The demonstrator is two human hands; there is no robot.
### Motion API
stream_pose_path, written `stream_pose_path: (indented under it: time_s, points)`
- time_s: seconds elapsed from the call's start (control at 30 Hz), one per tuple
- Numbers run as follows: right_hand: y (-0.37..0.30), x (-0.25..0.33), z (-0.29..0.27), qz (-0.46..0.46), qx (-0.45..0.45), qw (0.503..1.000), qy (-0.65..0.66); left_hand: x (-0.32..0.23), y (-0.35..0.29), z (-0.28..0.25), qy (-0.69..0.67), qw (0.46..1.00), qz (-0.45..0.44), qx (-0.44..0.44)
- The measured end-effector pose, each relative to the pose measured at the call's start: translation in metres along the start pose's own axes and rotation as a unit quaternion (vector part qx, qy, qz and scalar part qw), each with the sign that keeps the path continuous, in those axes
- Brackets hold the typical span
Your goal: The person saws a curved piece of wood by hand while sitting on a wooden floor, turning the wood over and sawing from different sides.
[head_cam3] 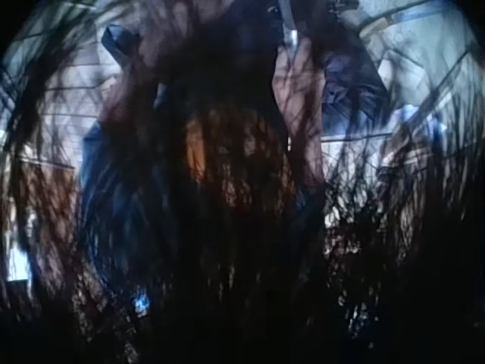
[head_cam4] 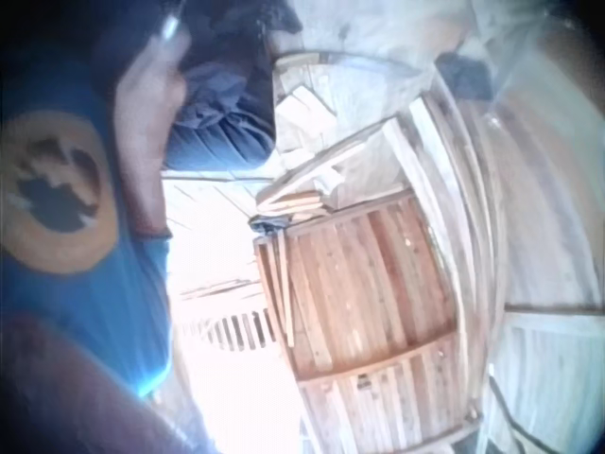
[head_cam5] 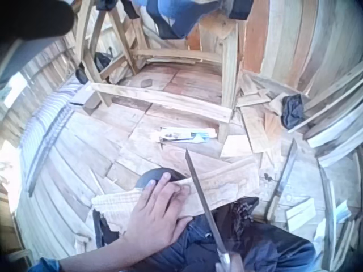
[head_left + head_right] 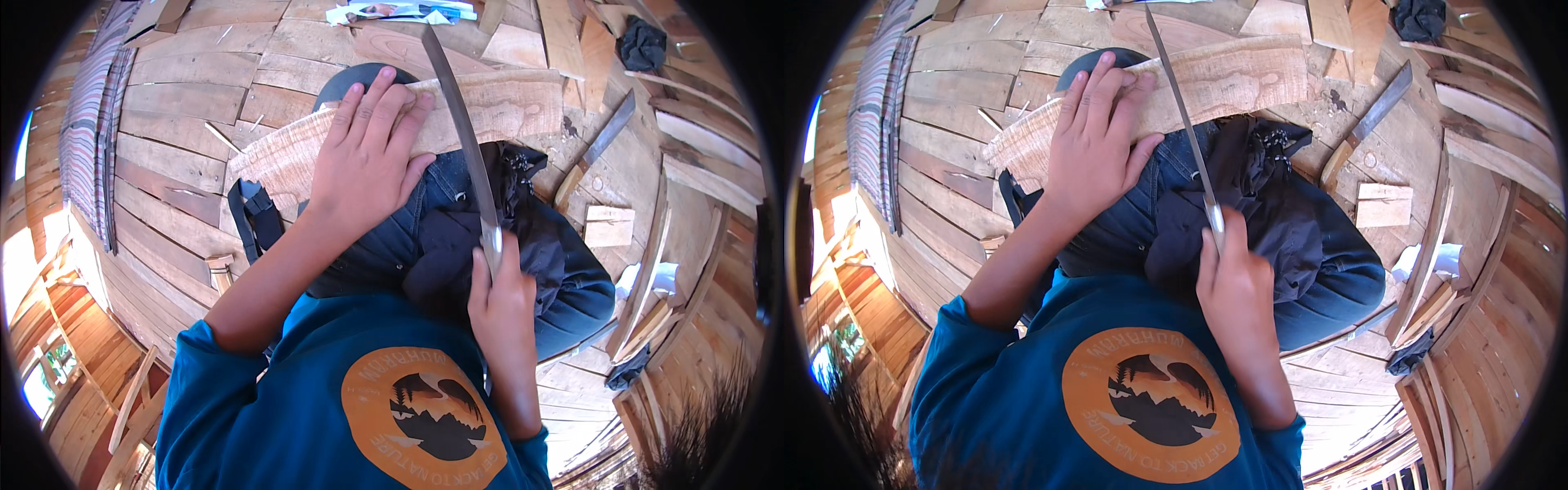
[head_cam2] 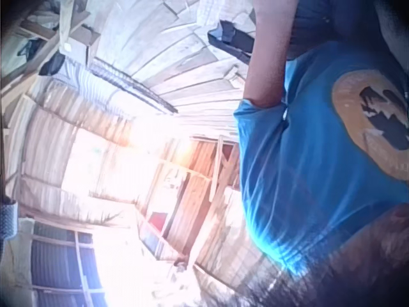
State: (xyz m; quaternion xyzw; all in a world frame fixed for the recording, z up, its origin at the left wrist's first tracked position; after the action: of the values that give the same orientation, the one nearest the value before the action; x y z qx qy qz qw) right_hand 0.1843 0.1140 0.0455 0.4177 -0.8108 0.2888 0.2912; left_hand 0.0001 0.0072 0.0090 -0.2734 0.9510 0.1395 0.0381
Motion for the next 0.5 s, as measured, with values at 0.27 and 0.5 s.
stream_pose_path:
  time_s: [0.27, 0.5]
  points:
    - [0.043, 0.003, 0.014, -0.046, -0.025, 0.999, 0.005, 0.003, 0.003, 0.005, 0.007, 1.0, 0.003, -0.01]
    - [-0.002, 0.006, -0.003, -0.009, -0.025, 1.0, -0.005, -0.001, 0.005, 0.005, 0.009, 1.0, 0.005, -0.009]
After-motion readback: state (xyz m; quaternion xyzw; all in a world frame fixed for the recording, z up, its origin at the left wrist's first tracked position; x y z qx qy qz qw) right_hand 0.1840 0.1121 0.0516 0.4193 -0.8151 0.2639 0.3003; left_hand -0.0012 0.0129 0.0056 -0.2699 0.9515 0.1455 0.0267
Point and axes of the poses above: each hand's wrist, its own y-axis towards the middle knuckle, its own z-axis out of the palm, x = y × z, the point moved 1 cm from there along y, towards the middle knuckle, and after that the axes turned 1 degree about y, right-handed, at the moved point
